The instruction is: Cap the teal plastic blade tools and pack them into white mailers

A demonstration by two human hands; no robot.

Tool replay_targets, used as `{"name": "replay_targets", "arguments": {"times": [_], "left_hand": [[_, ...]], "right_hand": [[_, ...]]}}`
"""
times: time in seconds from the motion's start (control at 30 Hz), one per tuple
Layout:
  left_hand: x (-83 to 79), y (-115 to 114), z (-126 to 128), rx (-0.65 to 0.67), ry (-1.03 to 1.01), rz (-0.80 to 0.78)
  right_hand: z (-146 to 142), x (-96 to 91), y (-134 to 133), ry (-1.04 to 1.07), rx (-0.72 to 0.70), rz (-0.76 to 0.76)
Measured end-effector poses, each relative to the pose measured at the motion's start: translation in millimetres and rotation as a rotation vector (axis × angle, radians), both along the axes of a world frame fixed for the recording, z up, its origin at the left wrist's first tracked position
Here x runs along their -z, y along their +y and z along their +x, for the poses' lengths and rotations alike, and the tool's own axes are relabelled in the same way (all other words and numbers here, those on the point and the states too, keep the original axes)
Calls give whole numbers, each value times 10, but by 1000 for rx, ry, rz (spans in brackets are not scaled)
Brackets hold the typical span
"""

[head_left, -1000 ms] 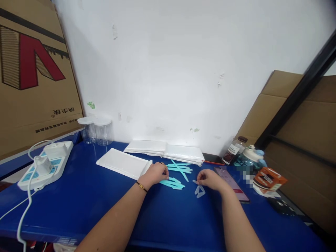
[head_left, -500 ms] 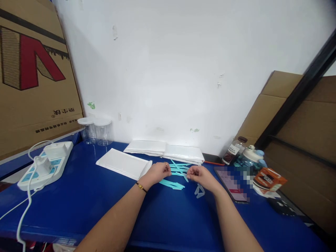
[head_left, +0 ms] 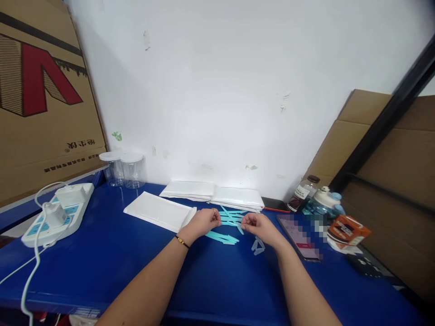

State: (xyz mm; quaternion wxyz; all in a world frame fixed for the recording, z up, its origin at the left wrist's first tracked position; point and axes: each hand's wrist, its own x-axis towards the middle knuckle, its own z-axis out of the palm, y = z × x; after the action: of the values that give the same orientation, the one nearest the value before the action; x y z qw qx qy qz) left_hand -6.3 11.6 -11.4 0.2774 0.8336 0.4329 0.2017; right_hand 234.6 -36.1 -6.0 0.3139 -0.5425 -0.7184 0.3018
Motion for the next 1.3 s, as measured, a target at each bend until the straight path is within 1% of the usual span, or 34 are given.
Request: {"name": "replay_targets", "arguments": {"times": [0.17,0.27,0.37,0.43,0.5,0.53,0.6,0.67,0.7,0.73,0.8,0.87,0.97,1.07,1.17,1.23,1.3], "left_hand": [[15,-47,70,66,9,23],[2,-62,85,32,18,113],[-32,-58,34,-2,53,184],[-55,-59,-15,24,118,167],[-65,-68,-49,74,169,125],[-64,-74,-56,98,182,101],[-52,-84,-51,121,187,56],[-36,-85,-34,114,178,34],[-30,-82,-26,109,171,36],[-28,-77,-19,105,162,46],[-37,-70,-13,102,138,70],[-60,-67,-15,92,100,73],[-101,-76,-22,65,33,62],[-119,-84,-21,52,-2,53],[-107,-79,-12,41,-20,33],[-90,-67,-8,27,-36,32],[-75,-52,-9,16,-51,23]], "right_hand": [[-128,46,2,-10,-23,-29],[-132,92,49,-18,22,-7],[-47,103,98,-48,127,62],[51,80,101,-102,187,110],[172,43,69,-174,207,109],[235,25,43,-209,202,71],[350,3,-16,-272,175,-81],[428,4,-66,-329,158,-246],[448,13,-81,-350,153,-299],[457,25,-90,-362,145,-324],[444,44,-88,-360,122,-309],[412,41,-73,-312,107,-233],[352,-14,-53,-154,124,-83],[284,-79,-49,-27,103,5],[205,-96,-52,69,41,18],[160,-87,-55,167,9,-18],[128,-78,-59,272,3,-86]]}}
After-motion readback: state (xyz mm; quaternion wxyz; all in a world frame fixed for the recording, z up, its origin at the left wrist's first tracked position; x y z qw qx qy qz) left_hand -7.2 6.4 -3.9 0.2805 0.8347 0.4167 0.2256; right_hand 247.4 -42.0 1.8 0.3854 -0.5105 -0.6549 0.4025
